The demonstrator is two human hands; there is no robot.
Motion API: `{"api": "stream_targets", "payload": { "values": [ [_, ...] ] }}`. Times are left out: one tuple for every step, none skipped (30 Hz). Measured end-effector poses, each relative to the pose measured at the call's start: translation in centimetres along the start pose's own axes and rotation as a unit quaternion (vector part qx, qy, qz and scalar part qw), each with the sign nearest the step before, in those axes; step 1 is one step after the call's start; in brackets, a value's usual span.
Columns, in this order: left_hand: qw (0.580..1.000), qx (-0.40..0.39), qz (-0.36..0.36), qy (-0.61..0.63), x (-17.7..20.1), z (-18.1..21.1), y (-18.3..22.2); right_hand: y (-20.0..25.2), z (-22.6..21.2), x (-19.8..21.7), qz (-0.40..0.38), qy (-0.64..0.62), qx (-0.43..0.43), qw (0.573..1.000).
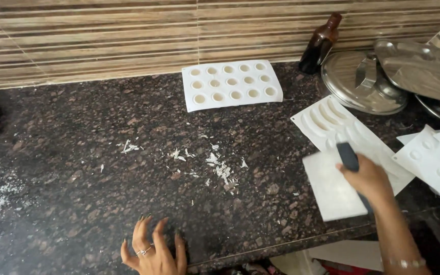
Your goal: Cleaning a kitchen counter using a bench scraper and organizing kitchen supplies.
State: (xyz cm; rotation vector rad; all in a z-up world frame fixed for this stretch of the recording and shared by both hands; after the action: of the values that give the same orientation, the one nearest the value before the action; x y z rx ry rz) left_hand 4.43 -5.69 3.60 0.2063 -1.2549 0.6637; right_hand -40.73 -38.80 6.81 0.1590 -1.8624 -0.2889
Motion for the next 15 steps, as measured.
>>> {"api": "stream_targets", "payload": {
  "values": [
    [1.0,0.0,-0.001,-0.001,0.0,0.1,0.0,1.0,0.1,-1.0,-0.001,0.0,-0.001,1.0],
    [1.0,0.0,-0.008,0.0,0.0,0.2,-0.1,1.8,1.0,-2.4,-0.023,-0.049,-0.053,0.997],
    [1.0,0.0,-0.015,0.0,-0.1,0.3,-0.1,2.9,1.9,-3.9,-0.046,-0.096,-0.105,0.989],
    [1.0,0.001,-0.015,-0.001,-0.1,0.4,-0.2,3.5,-0.5,-4.6,-0.047,-0.096,-0.104,0.989],
    [1.0,-0.014,0.006,0.014,0.3,0.7,-0.1,4.3,-2.7,-5.4,-0.055,-0.12,-0.112,0.985],
    [0.999,-0.029,0.028,0.028,0.7,1.0,-0.1,5.0,-4.9,-6.3,-0.063,-0.143,-0.119,0.98],
    [0.999,-0.028,0.029,0.027,0.9,0.8,0.0,3.8,-5.8,-8.0,-0.063,-0.143,-0.118,0.981],
    [0.998,-0.036,0.027,0.035,1.0,0.8,0.0,2.4,-7.5,-9.0,-0.026,-0.112,-0.055,0.992],
    [0.998,-0.045,0.024,0.042,1.1,0.8,0.1,1.2,-9.4,-10.0,0.012,-0.079,0.007,0.997],
    [0.998,-0.045,0.027,0.042,0.9,0.5,0.2,0.7,-9.7,-9.5,0.013,-0.08,0.009,0.997],
    [0.998,-0.036,0.027,0.038,0.7,0.1,0.2,0.1,-10.3,-9.3,-0.002,-0.101,0.021,0.995],
    [0.999,-0.025,0.027,0.032,0.5,-0.3,0.1,-0.6,-11.0,-9.1,-0.018,-0.121,0.034,0.992],
    [0.999,-0.025,0.03,0.032,0.5,-0.2,-0.1,-1.9,-9.5,-8.2,-0.016,-0.122,0.037,0.992],
    [0.998,-0.027,0.031,0.04,0.5,0.1,0.1,-2.9,-7.5,-7.1,0.007,-0.157,0.029,0.987],
    [0.998,-0.029,0.032,0.048,0.5,0.5,0.3,-4.1,-5.4,-6.0,0.03,-0.193,0.021,0.981]
  ]
}}
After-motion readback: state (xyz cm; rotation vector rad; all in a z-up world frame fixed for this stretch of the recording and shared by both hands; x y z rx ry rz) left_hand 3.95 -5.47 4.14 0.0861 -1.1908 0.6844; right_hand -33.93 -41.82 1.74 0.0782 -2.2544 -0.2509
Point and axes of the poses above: each hand's wrist, its own y-axis away from the middle knuckle, its own x-axis out of the back of the hand, z = x × y, the point moved 8 cm from there along -y, towards the middle knuckle, and after that the axes turned 8 degrees about -z, right-handed, at the moved point
